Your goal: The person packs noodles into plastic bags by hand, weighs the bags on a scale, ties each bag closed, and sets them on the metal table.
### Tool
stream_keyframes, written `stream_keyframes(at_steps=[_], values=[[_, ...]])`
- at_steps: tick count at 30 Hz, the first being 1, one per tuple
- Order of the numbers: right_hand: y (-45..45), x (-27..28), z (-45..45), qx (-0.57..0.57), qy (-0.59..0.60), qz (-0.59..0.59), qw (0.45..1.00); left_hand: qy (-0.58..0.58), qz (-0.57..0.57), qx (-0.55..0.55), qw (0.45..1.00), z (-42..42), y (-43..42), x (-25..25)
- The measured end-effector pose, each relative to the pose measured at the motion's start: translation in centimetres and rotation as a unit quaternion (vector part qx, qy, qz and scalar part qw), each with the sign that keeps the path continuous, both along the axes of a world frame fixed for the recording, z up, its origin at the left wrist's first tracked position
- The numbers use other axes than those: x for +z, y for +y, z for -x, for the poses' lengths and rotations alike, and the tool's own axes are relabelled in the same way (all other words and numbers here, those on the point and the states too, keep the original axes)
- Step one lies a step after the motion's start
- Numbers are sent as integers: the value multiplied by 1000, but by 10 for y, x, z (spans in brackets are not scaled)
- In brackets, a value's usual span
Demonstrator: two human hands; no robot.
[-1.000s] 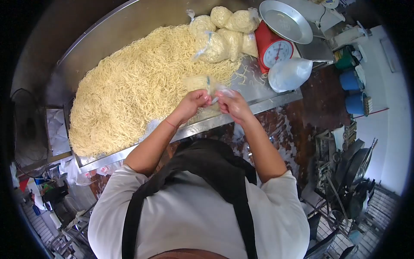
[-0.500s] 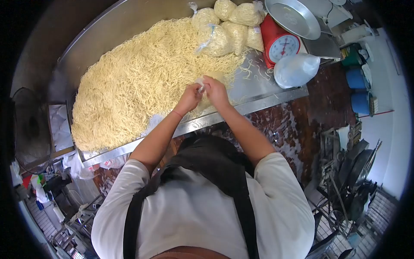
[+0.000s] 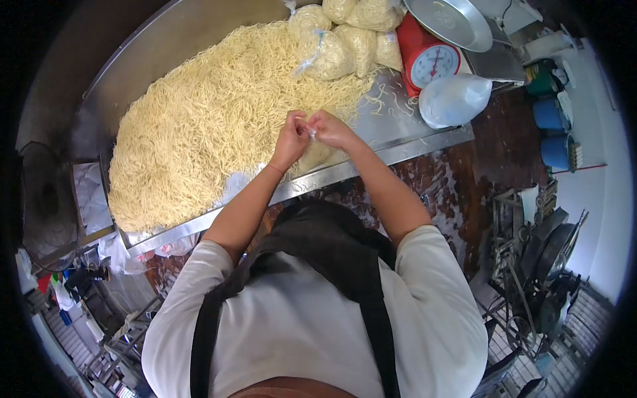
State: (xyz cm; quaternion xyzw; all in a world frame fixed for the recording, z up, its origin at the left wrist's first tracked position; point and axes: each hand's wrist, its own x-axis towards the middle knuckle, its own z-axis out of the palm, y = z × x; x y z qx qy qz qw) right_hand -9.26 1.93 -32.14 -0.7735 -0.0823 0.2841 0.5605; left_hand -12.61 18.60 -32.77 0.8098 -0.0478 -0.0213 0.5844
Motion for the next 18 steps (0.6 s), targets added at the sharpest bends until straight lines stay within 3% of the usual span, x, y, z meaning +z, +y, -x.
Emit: stream_keyframes(at_steps=[3,6,9,12,14,15,18], values=[[-17,-23,0,49,17,-78,996,16,-10,-27,999,-7,-9,3],[-10,-21,21,-16,-209,-26,977,15,-20,-40,999,-11,-12,-10],[-10,9,38,-107,-402,32,909,16,-50,-68,996,-12,-9,-5],[-22,7,37,-101,-419,117,895,-74,-85,-85,990,8,-13,6],[-16,21,27,-122,-454,48,881,-182,-131,-118,967,15,-26,21],[-13,30,24,-133,-469,18,873,-148,-50,-94,983,9,-33,-1],[-19,71,6,-130,-411,30,902,-70,-70,-22,995,-24,-38,10]])
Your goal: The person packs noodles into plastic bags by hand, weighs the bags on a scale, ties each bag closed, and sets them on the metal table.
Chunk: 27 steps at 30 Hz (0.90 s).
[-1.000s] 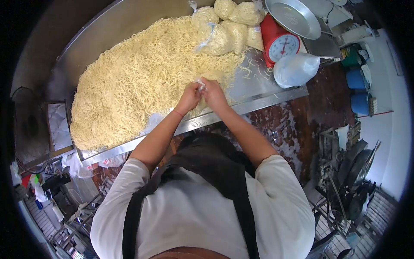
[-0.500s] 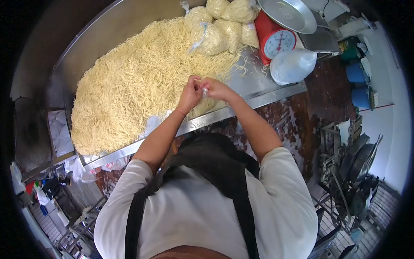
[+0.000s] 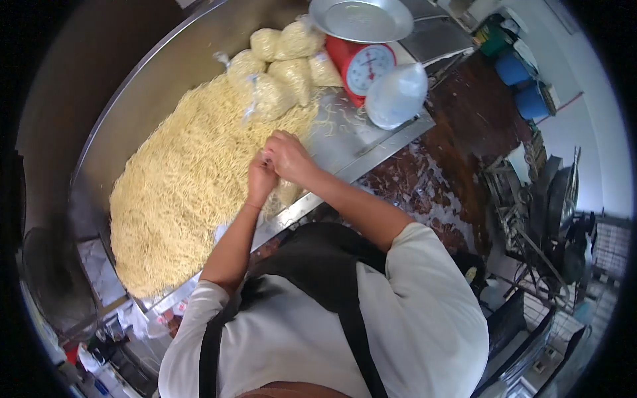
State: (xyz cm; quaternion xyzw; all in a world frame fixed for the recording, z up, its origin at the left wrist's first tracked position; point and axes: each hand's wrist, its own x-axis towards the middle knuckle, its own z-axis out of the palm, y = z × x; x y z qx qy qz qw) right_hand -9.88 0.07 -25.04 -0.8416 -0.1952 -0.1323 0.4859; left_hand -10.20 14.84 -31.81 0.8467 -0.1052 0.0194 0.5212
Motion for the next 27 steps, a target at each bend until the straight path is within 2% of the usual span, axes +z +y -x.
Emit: stream_keyframes(at_steps=[2,3,5,6,8,10,11,14,16,20,25,27], values=[[-27,45,-8,-63,-79,13,995,-2,-7,11,1000,-28,-7,49],[-42,68,-9,-93,-114,19,989,-46,6,35,998,-45,-11,76],[-97,111,-9,-180,-126,30,975,-92,15,81,992,-77,-21,141],[-128,131,-8,-240,-202,46,948,-98,13,102,990,-90,-24,176],[-193,144,-4,-379,-162,175,894,-182,39,92,978,-115,-22,218],[-248,123,-13,-441,-142,266,846,-192,62,77,976,-110,-27,240],[-268,106,-18,-434,-121,266,852,-198,74,68,975,-104,-32,244],[-290,97,-26,-401,-107,241,878,-59,130,-65,988,-67,-49,214],[-294,99,-32,-385,-109,210,892,12,142,-109,984,-43,-61,177],[-294,108,-38,-379,-104,176,903,112,149,-113,976,0,-67,130],[-272,137,-34,-417,-183,109,883,159,144,-96,972,16,-50,119],[-238,162,-25,-358,-198,-187,893,190,165,-108,962,13,-39,116]])
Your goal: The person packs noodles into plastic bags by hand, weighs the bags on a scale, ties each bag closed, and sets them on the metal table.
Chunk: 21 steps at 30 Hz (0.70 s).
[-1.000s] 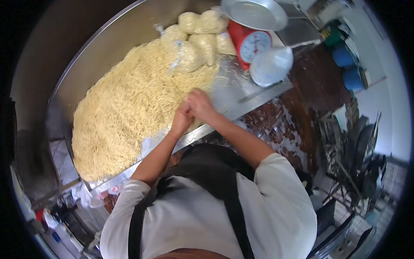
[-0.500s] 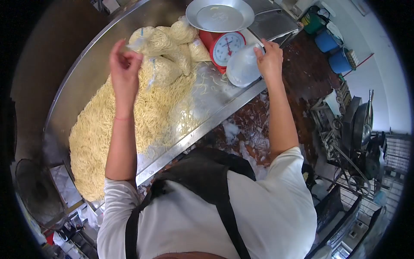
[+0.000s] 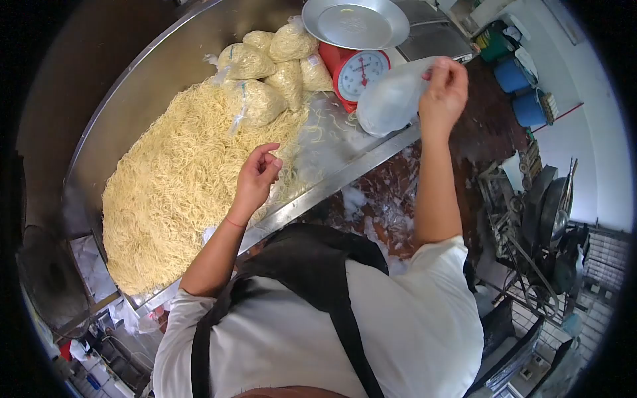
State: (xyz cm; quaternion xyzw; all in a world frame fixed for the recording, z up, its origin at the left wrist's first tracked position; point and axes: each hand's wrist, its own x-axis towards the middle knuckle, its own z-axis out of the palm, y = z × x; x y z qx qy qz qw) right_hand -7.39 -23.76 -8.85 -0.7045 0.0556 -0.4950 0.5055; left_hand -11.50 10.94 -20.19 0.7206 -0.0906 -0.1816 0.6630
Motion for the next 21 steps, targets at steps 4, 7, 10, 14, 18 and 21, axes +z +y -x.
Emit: stream_keyframes(at_steps=[4,7,10,14,18,21], values=[[105,28,53,265,-88,-250,927,104,93,-39,990,-9,18,2],[179,-27,86,463,119,-326,816,237,260,-73,933,-27,44,23],[244,-53,98,505,327,-108,791,252,337,-4,907,-40,95,65],[292,-73,82,480,446,318,685,225,297,-187,909,-37,187,82],[336,-139,88,502,558,-333,571,-42,-112,-252,960,7,237,96],[377,-130,95,622,406,-198,639,-56,-197,-154,967,46,258,66]])
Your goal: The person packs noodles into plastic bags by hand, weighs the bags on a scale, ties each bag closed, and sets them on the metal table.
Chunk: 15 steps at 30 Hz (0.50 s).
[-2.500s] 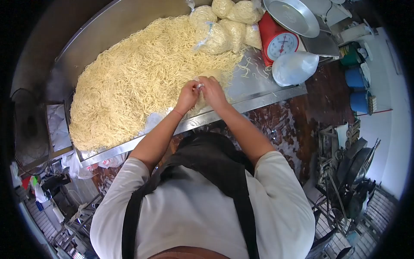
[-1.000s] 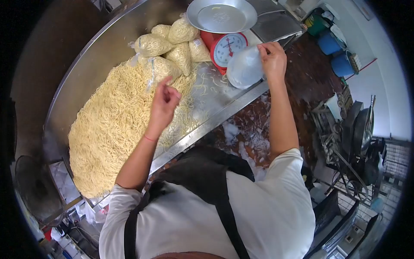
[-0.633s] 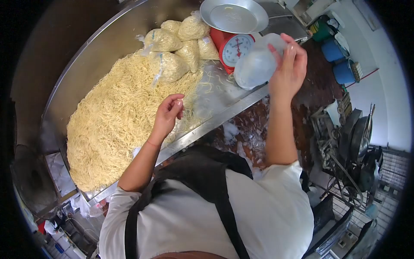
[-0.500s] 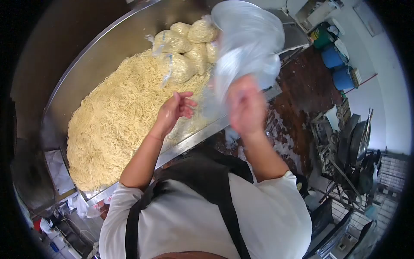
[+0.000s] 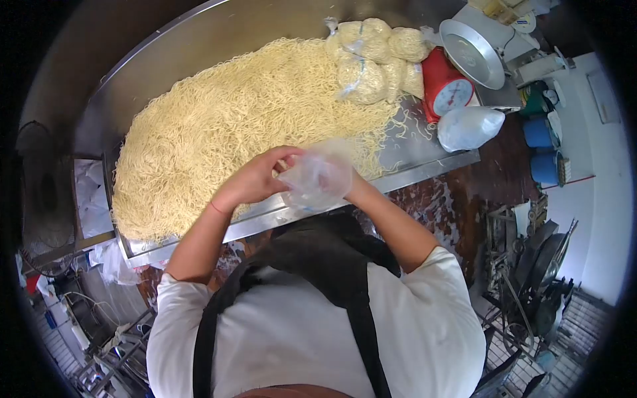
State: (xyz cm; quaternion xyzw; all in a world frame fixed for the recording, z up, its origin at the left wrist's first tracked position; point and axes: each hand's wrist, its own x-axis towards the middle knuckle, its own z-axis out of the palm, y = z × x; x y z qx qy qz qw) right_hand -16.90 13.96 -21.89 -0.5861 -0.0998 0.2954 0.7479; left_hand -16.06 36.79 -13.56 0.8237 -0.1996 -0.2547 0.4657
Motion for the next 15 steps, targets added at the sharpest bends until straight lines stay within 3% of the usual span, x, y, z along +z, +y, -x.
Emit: stream_keyframes(at_steps=[1,3,5,6,7,9,10,12,13,15], values=[[8,-3,0,27,-80,27,996,28,8,41,999,6,7,-19],[8,-33,-15,133,-234,215,939,84,24,127,988,14,23,-60],[19,-47,-24,44,-164,202,965,46,89,245,964,20,35,-73],[20,-54,-30,-4,-197,240,950,26,121,305,944,23,41,-81],[20,-61,-36,-51,-226,281,931,45,207,402,891,21,53,-99],[11,-75,-51,-154,-408,428,792,82,360,547,751,19,74,-107],[12,-88,-62,-124,-385,495,769,99,428,594,674,17,83,-101],[18,-117,-89,-65,-336,616,709,77,356,608,705,24,118,-105],[24,-130,-107,-63,-337,610,715,67,317,616,718,30,127,-105],[38,-153,-146,-57,-337,596,726,97,403,611,674,33,124,-80]])
